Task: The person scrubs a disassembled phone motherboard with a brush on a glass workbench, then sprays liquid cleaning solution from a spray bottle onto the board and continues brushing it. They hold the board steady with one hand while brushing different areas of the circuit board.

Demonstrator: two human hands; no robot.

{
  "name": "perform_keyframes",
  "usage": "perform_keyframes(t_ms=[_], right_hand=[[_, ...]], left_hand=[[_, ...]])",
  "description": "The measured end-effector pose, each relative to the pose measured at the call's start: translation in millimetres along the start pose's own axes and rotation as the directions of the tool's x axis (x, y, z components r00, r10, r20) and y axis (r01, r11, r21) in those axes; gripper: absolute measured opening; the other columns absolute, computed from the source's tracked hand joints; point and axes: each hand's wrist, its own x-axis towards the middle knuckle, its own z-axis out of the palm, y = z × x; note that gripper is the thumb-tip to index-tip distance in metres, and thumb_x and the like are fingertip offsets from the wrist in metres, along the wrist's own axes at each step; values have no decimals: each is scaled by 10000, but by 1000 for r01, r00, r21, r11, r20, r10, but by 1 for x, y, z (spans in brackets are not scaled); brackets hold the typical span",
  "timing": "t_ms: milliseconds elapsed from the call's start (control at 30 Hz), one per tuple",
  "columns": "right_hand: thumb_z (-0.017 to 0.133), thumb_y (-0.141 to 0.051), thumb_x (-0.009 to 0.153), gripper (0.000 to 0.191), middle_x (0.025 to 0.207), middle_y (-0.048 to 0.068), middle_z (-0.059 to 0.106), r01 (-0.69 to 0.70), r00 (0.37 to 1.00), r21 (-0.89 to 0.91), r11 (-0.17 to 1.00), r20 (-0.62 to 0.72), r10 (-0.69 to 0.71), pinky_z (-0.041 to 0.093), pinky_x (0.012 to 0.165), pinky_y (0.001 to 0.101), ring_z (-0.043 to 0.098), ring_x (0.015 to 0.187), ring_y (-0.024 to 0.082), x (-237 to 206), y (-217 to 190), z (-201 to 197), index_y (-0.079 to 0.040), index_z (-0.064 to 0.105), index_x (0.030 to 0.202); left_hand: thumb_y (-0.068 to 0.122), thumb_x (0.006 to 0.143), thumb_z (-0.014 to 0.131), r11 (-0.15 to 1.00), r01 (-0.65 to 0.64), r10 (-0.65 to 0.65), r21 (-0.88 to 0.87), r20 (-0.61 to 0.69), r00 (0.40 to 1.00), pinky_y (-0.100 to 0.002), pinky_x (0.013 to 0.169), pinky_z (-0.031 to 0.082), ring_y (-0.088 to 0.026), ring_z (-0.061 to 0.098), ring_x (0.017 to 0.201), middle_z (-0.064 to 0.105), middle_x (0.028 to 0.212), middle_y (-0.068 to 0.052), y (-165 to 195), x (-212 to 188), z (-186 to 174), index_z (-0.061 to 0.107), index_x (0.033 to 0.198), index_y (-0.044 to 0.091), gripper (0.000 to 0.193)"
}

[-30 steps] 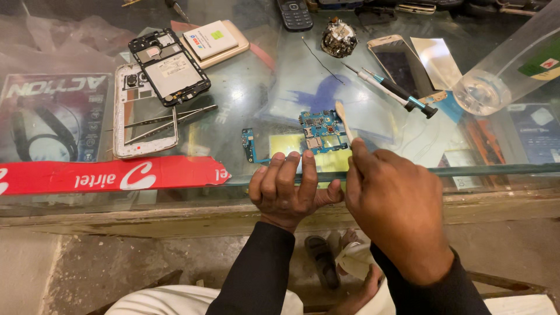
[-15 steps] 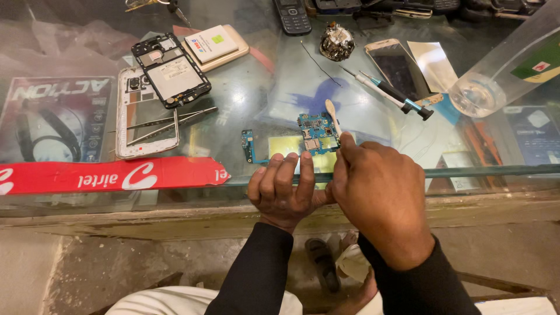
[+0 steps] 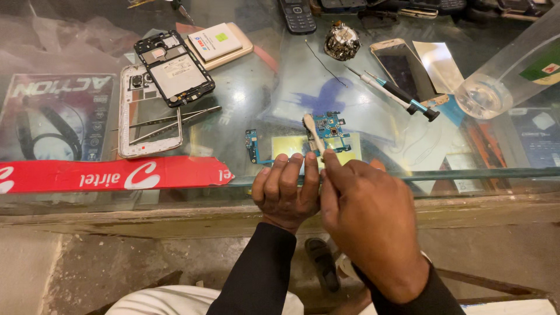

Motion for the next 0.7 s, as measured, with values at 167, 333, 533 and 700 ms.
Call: perform_keyframes(t_ms=[167,333,533,700], right_hand=[[676,-154,931,228,707,152,650,-210,977,13,978,35,209,486,570,484,643,640,369,0,3,4,-68,784,1113],[683,-155,892,225,686,138,648,-60,998,52,997,3,60,480,580,490,628,624,370,4,1,3,-49,789,1059],[668,-151,949,242,760,160,659,-178,984,72,981,21,177,499,584,457,649,655,350,-5,15,6,-29,765,1134],[682,-123,870,272,716,137,667,-146,989,67,987,47,143,486,555,474,644,636,351,-20,18,8,-79,796,1113]], left_hand=[[566,1074,493,998,0,-3,-57,-44,999,-406,1028,370,-213,550,1161,623,1171,-20,0,-1,2,710,1188,164,471],[455,1052,579,1000,7,-7,4,3,1000,-399,1083,373,-186,559,1209,637,1207,25,1,-1,-1,724,1213,210,327],[624,1055,496,999,5,-7,-42,-58,998,-403,1039,369,-209,548,1167,622,1160,-12,1,3,0,711,1185,161,527],[584,1045,523,1000,0,-1,-23,-23,1000,-409,1061,375,-209,548,1190,635,1172,-5,1,3,0,717,1205,170,485]])
